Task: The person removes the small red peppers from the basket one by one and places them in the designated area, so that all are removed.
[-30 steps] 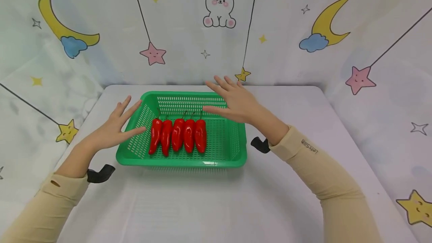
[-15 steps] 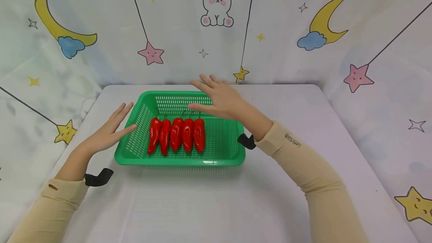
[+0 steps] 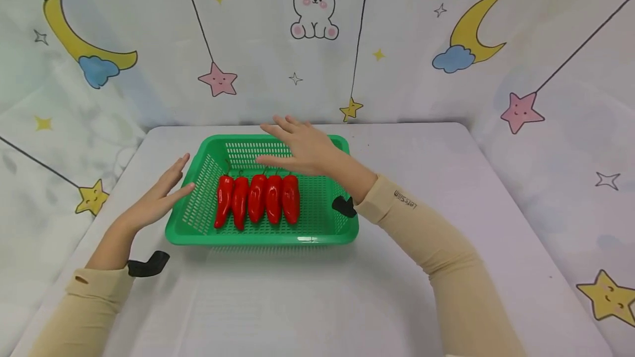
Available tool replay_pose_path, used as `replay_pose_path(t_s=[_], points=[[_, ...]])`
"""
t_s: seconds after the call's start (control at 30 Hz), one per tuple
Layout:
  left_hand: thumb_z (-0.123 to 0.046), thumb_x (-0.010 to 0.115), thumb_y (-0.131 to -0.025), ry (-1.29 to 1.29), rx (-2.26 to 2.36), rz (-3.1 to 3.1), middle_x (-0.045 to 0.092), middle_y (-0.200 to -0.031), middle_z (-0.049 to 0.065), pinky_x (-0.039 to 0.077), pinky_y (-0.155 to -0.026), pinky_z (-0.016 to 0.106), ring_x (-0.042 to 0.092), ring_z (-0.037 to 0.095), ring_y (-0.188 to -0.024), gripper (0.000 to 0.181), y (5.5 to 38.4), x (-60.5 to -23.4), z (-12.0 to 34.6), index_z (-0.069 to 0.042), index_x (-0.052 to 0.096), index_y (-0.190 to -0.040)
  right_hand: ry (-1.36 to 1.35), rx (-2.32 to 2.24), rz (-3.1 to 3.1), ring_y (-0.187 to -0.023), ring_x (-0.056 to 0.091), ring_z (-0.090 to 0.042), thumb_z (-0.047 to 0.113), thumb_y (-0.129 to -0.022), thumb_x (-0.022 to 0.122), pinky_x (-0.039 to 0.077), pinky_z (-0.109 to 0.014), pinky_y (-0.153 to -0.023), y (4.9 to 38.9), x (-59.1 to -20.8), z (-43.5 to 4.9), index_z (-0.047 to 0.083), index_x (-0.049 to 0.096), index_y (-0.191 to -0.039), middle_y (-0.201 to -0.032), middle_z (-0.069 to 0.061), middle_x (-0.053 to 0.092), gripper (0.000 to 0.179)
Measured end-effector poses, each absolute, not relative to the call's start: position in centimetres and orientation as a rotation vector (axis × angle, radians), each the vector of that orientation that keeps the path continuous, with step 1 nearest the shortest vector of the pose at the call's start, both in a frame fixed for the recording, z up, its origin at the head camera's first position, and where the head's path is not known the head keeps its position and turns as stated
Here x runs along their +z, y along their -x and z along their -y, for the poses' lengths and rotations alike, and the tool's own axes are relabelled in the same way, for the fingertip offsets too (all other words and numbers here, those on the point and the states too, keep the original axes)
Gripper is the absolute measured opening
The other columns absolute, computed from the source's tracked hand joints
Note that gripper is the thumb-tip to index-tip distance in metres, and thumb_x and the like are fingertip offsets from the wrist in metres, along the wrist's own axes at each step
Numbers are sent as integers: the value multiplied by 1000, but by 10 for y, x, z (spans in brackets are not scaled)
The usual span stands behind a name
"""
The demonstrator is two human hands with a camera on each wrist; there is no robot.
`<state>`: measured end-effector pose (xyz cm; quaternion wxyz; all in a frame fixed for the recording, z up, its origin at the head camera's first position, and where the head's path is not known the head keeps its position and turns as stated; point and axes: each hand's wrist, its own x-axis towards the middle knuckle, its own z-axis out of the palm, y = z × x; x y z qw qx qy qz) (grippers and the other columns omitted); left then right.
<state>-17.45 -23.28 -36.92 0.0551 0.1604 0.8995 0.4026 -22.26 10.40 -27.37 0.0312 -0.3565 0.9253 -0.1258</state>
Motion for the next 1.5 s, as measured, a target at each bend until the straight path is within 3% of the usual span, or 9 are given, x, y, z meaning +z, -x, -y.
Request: replay_pose_path(t_s=[0.33,0.57,0.67,0.83,1.1,1.5], points=[[-25,43,-97,-502,1388,-2618,-4,-152,11,9,-98,65,-2,34,-136,69,178,-384,231,-17,-3,-148,1143,-355,-2827,-138,9,-24,63,-86,39,13,-48,-107,226,-282,-87,28,19,-147,-152,-1,13,73],[-27,41,-98,-448,1477,-2558,-6,-152,7,6,-98,65,-5,30,-137,67,181,-389,228,-22,-4,-148,1100,-394,-2801,-138,10,-24,63,-86,42,25,-52,-101,227,-287,-80,29,19,-147,-153,2,8,73],[-27,40,-98,-425,1495,-2543,-6,-152,6,6,-98,66,-5,31,-137,67,180,-388,226,-22,-4,-148,1099,-375,-2795,-138,11,-24,63,-86,41,25,-52,-101,228,-289,-74,27,20,-147,-153,1,9,73],[-25,37,-98,-363,1526,-2497,-7,-152,11,5,-96,68,-6,34,-136,66,168,-374,216,-15,-5,-148,1107,-365,-2772,-138,11,-25,63,-86,42,26,-52,-101,230,-295,-66,28,21,-147,-152,1,11,74],[-29,38,-98,-303,1569,-2491,-8,-152,0,3,-98,66,-8,27,-137,63,183,-402,227,-30,-3,-147,1121,-336,-2753,-137,12,-25,65,-86,40,32,-54,-96,232,-304,-57,29,20,-147,-152,3,11,74],[-31,37,-98,-264,1690,-2393,-9,-152,-3,1,-99,65,-10,25,-136,62,182,-411,228,-34,-1,-147,1147,-274,-2770,-136,17,-28,66,-85,38,31,-54,-96,240,-316,-46,28,19,-147,-152,-1,14,75]])
